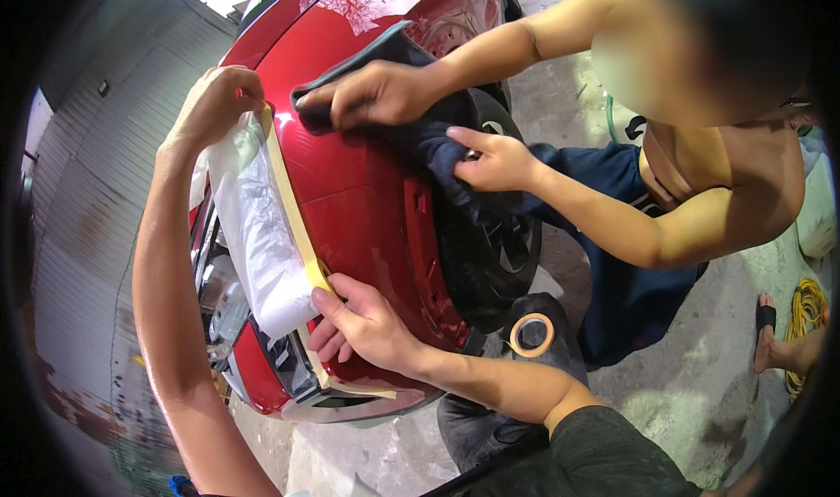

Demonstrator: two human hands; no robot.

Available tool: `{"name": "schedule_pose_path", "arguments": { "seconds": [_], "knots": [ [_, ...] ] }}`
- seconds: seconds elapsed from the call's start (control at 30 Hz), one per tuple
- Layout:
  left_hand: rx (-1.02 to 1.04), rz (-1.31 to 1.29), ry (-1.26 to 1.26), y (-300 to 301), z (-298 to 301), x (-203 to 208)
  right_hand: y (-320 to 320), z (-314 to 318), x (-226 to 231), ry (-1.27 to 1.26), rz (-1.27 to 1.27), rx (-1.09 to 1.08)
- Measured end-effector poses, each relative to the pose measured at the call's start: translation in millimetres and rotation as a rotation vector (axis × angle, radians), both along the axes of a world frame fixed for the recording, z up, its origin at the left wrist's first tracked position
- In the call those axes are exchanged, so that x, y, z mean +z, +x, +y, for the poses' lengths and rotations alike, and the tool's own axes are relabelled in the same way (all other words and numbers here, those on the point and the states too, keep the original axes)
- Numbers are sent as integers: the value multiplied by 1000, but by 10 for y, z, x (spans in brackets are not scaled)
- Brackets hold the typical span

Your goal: The person applies masking tape around the edges of a red car's headlight and fender area. They smooth the tape and then apply a protective plastic sheet over the taped region.

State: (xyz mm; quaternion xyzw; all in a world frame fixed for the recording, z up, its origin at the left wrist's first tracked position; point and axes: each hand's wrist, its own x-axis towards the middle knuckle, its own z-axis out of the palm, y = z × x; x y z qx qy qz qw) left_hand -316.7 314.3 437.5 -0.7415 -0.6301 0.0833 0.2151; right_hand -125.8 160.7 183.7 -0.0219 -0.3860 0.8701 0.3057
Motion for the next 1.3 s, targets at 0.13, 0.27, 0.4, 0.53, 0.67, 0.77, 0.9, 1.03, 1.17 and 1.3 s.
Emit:
{"name": "schedule_pose_path", "arguments": {
  "seconds": [0.13, 0.27, 0.4, 0.53, 0.67, 0.77, 0.9, 1.03, 1.17, 1.3],
  "knots": [
    [51, 76, 28, 147, -89, 63, 26, -49, 5, -34, 2, 84],
    [9, 151, 68, 269, -92, 69, 14, -129, 76, -36, -33, 95],
    [-2, -27, 128, 248, -199, 44, 4, -147, 118, -26, -30, 76],
    [-67, -219, 40, -79, -178, 4, 1, -211, 153, -11, -15, 64],
    [-13, -418, 64, -111, -125, 125, -33, -180, 161, -6, 20, 10],
    [-31, -252, 160, -88, -84, 223, -42, -108, 222, -42, 54, 0],
    [102, -67, 235, 82, -31, 261, -50, -10, 297, -99, 90, 20],
    [51, -24, 272, 50, 19, 188, -63, 34, 307, -97, 87, 44],
    [41, 25, 309, 71, 7, 136, -62, 86, 273, -89, 73, 70],
    [-83, 86, 394, -2, 9, 76, -60, 86, 291, -78, 82, 45]
  ]
}}
